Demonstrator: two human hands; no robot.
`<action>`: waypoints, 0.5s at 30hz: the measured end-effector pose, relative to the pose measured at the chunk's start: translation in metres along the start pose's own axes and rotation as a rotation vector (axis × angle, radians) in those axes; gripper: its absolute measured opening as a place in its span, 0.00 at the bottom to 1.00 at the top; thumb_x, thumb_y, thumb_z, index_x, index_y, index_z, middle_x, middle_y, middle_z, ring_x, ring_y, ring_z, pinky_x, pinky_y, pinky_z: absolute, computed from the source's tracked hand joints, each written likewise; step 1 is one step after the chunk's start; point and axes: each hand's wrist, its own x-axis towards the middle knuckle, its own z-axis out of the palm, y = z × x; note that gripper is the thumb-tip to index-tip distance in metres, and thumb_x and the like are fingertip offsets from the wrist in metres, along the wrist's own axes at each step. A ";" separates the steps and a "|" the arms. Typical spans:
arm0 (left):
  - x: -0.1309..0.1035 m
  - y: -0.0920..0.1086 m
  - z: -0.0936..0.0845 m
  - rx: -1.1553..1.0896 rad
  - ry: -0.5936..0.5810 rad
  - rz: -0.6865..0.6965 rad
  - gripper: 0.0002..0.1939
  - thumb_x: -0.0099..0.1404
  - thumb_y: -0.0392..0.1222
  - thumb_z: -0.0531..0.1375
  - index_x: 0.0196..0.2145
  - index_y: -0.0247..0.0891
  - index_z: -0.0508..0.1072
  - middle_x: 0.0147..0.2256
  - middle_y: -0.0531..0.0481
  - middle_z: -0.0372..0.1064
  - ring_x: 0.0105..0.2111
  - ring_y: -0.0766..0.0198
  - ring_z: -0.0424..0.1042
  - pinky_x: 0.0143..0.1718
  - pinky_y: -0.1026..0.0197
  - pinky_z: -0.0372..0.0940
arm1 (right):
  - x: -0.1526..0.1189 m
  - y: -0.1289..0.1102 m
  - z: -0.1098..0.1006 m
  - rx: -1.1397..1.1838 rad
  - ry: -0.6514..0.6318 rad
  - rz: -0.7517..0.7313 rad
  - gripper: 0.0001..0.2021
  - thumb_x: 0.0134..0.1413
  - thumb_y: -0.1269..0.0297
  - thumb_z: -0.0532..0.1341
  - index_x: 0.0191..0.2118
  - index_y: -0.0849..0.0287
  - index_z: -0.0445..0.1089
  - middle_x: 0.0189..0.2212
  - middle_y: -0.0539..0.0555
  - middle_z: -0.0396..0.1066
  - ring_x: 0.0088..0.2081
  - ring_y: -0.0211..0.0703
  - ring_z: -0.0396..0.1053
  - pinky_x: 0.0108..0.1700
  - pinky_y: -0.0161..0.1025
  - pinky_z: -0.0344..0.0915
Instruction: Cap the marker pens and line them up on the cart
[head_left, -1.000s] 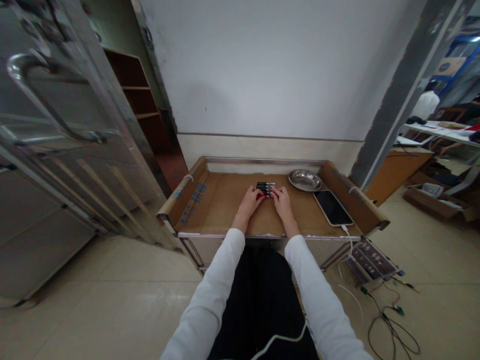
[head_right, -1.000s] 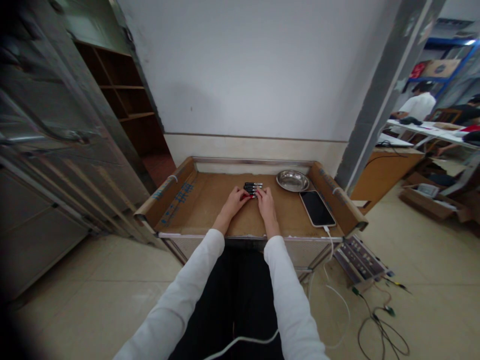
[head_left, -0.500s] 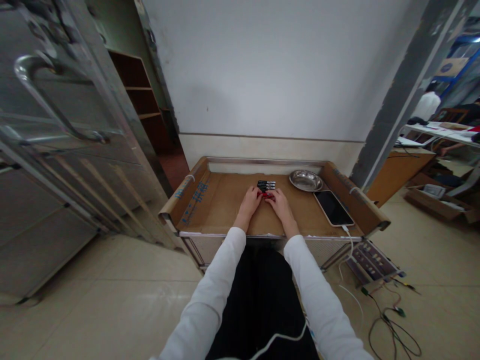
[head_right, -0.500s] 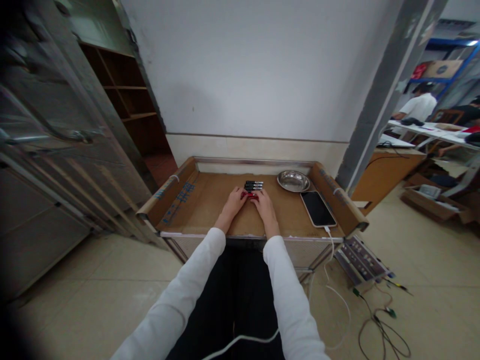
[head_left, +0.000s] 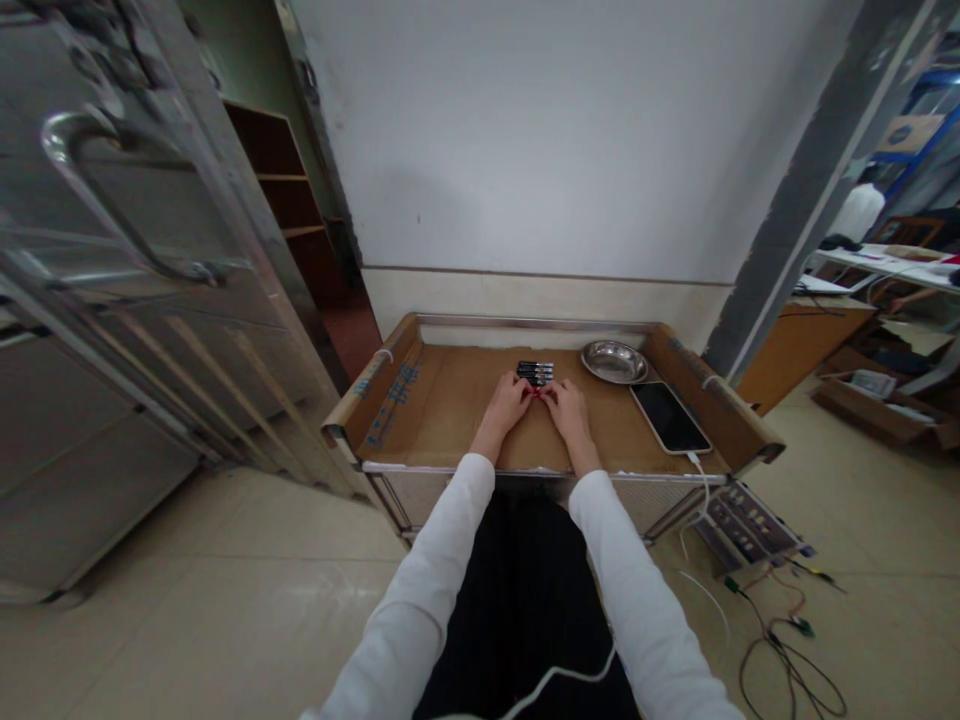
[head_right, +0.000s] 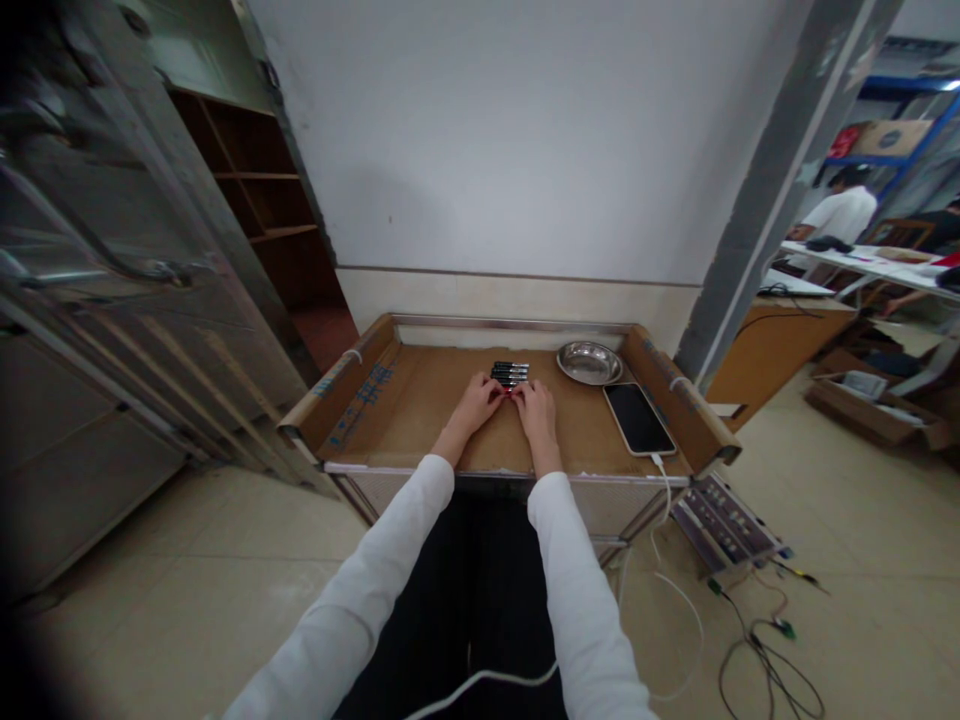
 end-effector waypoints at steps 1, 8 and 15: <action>0.000 0.001 -0.001 0.010 0.002 -0.005 0.02 0.63 0.34 0.56 0.34 0.36 0.69 0.38 0.46 0.62 0.43 0.59 0.64 0.49 0.54 0.62 | 0.000 0.000 -0.001 -0.019 0.000 0.021 0.09 0.59 0.65 0.55 0.39 0.58 0.71 0.38 0.56 0.68 0.40 0.44 0.64 0.44 0.39 0.56; -0.001 0.006 -0.008 0.069 0.001 -0.041 0.03 0.62 0.32 0.55 0.34 0.36 0.66 0.38 0.46 0.62 0.41 0.60 0.64 0.48 0.54 0.62 | -0.002 -0.003 -0.001 -0.057 0.044 0.091 0.09 0.59 0.69 0.52 0.39 0.60 0.69 0.39 0.57 0.68 0.42 0.45 0.63 0.43 0.38 0.55; -0.001 0.013 -0.013 0.192 0.035 -0.120 0.06 0.63 0.33 0.53 0.39 0.35 0.66 0.40 0.43 0.64 0.43 0.58 0.64 0.48 0.55 0.61 | 0.000 -0.001 0.001 -0.081 0.153 0.183 0.13 0.57 0.72 0.49 0.45 0.66 0.66 0.43 0.63 0.68 0.45 0.49 0.64 0.47 0.42 0.57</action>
